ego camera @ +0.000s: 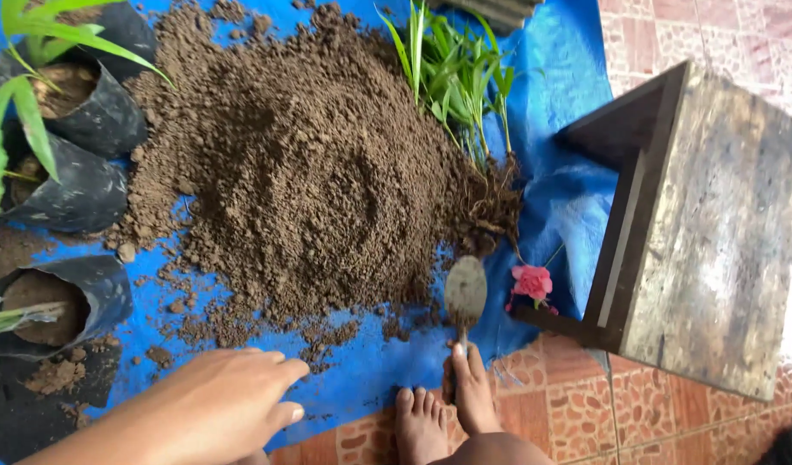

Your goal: Preparing and mixing soil on a tarp using a garden trowel and hands.

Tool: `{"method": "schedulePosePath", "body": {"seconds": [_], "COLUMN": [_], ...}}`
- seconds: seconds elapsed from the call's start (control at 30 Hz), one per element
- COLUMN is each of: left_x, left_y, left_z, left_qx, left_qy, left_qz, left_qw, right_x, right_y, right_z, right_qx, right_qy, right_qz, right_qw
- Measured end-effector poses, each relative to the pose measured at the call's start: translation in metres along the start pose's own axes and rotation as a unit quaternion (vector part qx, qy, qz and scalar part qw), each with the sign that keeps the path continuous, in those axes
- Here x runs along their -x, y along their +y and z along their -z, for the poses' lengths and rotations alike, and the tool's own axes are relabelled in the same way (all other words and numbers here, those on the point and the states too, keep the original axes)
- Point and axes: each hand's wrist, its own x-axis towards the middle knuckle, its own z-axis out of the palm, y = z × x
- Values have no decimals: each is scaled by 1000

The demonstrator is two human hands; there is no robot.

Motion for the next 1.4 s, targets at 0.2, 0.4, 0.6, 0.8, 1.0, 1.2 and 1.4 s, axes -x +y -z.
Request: {"method": "schedulePosePath", "body": {"seconds": [0.2,0.4,0.6,0.8,1.0,1.2,1.4], "left_x": [-42,-43,-28,-44,-44,-34,-44], "left_y": [34,21,36,24,38,47,32], "left_z": [-21,-59,-46,-81,-56,-39,-62], "left_qx": [32,-10,32,9,-2,30,14], "left_qy": [-44,-75,-83,-44,-61,-40,-42], "left_qz": [-86,-153,-103,-96,-116,-112,-127], "left_qw": [995,985,991,994,991,992,991], "right_x": [14,-24,-55,-44,-38,-28,-96], "right_y": [72,20,-43,-56,-151,-179,-162], "right_z": [6,-106,-163,-153,-158,-115,-68], "right_qx": [39,-79,-115,-68,217,361,327], "right_qy": [48,-80,-74,-83,-69,-19,96], "right_qz": [-143,-44,-22,65,173,239,189], "right_qw": [988,993,990,992,958,901,921]}}
